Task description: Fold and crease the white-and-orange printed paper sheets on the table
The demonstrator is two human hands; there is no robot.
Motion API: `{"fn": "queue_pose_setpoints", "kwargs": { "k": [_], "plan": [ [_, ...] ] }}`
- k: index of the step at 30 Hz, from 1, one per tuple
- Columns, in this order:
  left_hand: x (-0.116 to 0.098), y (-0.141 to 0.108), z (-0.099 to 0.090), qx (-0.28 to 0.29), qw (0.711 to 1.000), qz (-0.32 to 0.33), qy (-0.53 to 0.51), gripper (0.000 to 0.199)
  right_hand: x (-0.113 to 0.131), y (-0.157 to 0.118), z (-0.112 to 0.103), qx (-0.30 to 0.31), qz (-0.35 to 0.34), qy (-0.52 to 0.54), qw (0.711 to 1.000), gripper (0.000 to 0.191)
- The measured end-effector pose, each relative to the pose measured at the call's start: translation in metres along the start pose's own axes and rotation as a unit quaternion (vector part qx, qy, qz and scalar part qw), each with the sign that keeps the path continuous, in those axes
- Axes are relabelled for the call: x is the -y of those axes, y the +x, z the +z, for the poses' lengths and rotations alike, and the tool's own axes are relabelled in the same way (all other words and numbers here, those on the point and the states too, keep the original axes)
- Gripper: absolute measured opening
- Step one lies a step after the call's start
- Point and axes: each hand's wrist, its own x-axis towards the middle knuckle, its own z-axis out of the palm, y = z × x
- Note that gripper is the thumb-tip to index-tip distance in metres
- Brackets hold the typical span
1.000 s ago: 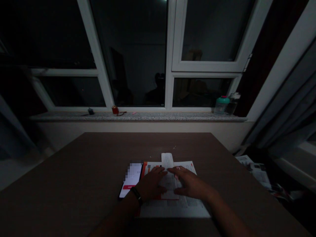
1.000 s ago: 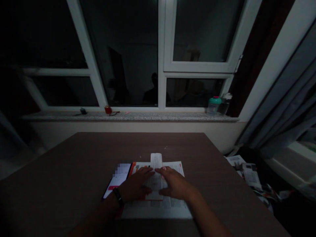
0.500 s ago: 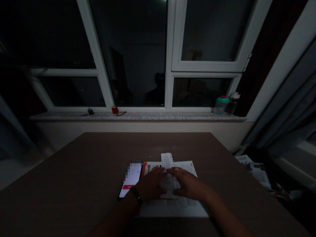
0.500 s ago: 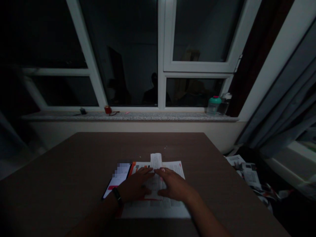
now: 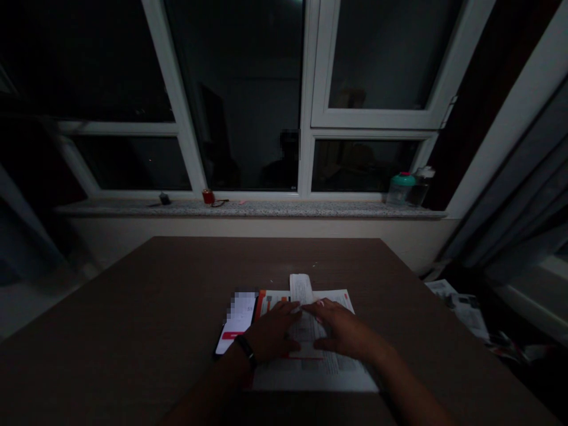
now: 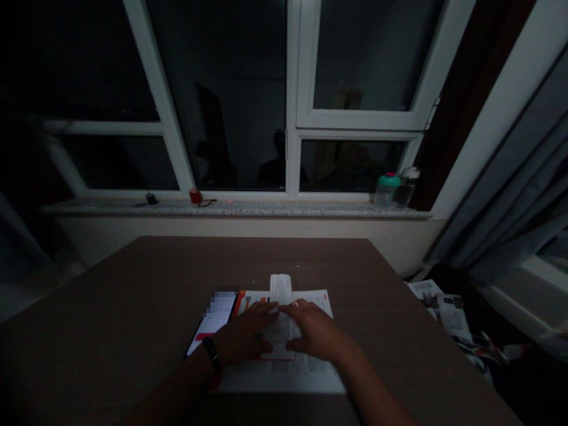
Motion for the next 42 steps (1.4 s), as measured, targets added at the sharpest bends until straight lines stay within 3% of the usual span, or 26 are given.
{"fn": "queue_pose_setpoints", "kwargs": {
  "k": [20,25,30,42],
  "plan": [
    [-0.006,-0.001,-0.008,0.068,0.998,-0.013,-0.006,0.081,-0.009,-0.011,0.01,0.014,0.004,0.008,1.0,0.072],
    [-0.002,-0.001,-0.005,0.06,0.998,0.007,-0.008,0.081,-0.015,-0.019,0.017,-0.019,-0.03,0.027,0.999,0.061],
    [0.0,-0.001,-0.007,0.053,0.998,0.011,-0.015,0.079,-0.015,-0.016,0.024,-0.042,-0.019,0.026,0.999,0.05],
    [0.003,-0.001,-0.003,0.027,0.999,0.016,-0.013,0.071,-0.011,-0.015,0.022,-0.035,-0.017,0.022,0.999,0.054]
  ]
}}
